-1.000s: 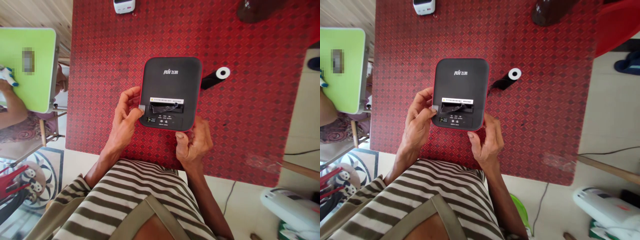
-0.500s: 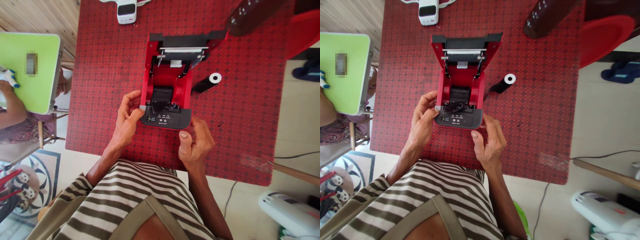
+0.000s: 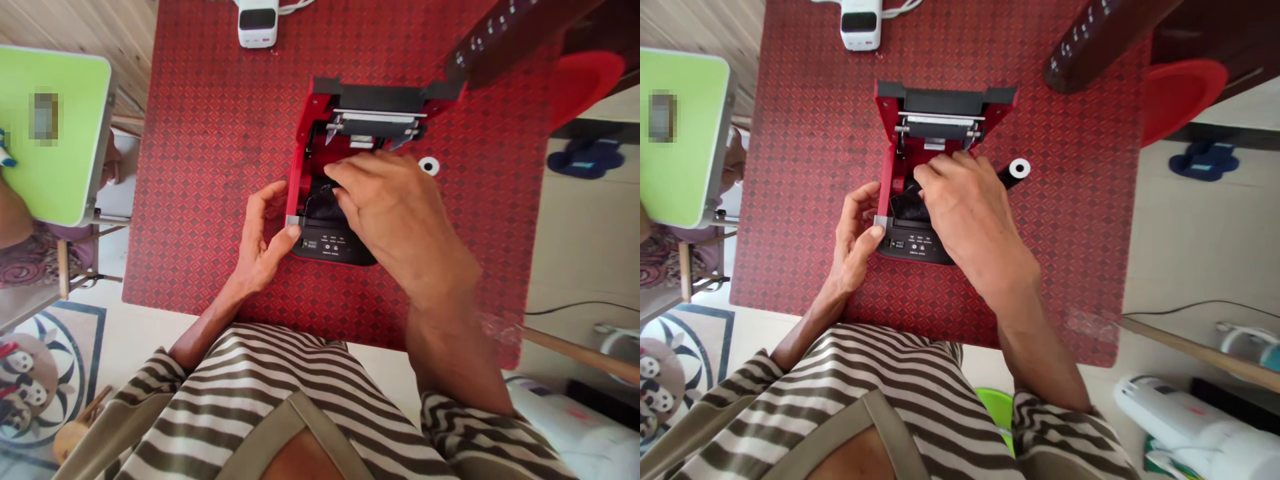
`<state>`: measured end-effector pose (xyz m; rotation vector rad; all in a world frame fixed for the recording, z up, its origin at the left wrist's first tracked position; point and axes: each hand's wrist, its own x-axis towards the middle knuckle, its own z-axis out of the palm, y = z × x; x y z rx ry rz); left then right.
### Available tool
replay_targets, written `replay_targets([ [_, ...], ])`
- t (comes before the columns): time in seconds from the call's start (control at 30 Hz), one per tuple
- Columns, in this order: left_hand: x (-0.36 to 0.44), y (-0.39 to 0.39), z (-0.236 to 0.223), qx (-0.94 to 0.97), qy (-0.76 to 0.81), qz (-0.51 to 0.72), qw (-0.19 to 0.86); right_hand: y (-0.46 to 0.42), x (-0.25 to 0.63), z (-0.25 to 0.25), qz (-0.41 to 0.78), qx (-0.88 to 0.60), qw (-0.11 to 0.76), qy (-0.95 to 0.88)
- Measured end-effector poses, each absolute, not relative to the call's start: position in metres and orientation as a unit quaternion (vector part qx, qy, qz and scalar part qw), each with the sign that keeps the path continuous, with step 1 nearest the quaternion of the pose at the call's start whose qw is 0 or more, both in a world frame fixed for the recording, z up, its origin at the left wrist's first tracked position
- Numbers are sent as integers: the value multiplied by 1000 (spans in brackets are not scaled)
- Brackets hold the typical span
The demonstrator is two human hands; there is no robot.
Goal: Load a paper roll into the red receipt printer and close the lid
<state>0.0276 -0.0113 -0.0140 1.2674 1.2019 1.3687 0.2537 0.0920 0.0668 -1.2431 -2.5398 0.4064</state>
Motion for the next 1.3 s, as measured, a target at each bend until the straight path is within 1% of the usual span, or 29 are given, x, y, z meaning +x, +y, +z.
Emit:
replay_targets([
  [0.1,29,-14,-13,521,489,549,434,100,245,59,152,-409,117,-892],
  [0.27,27,-15,-9,517,492,542,445,99,237,36,139,-437,168,-873],
  [0.4,26,-15,-7,511,500,534,451,104,242,26,166,-423,173,-874],
  [0.53,26,-15,-7,514,495,539,448,110,250,37,193,-413,189,-870],
  [0.73,28,-14,-9,506,496,543,451,99,259,65,166,-416,157,-880],
  [0.9,28,-13,-10,504,488,549,454,76,260,79,165,-449,196,-856],
  [0.97,28,-13,-11,506,493,546,451,66,261,89,147,-455,218,-851],
  [1.03,27,-13,-13,507,495,545,448,57,266,101,118,-467,245,-841],
  [1.1,26,-12,-15,510,496,544,446,49,276,109,113,-479,297,-818],
  [1.17,25,-10,-16,514,495,542,443,43,292,107,141,-484,389,-771],
  [1.23,25,-9,-15,513,495,540,446,37,311,95,159,-477,502,-704],
  [1.3,25,-8,-12,509,494,541,453,28,329,76,151,-481,575,-644],
])
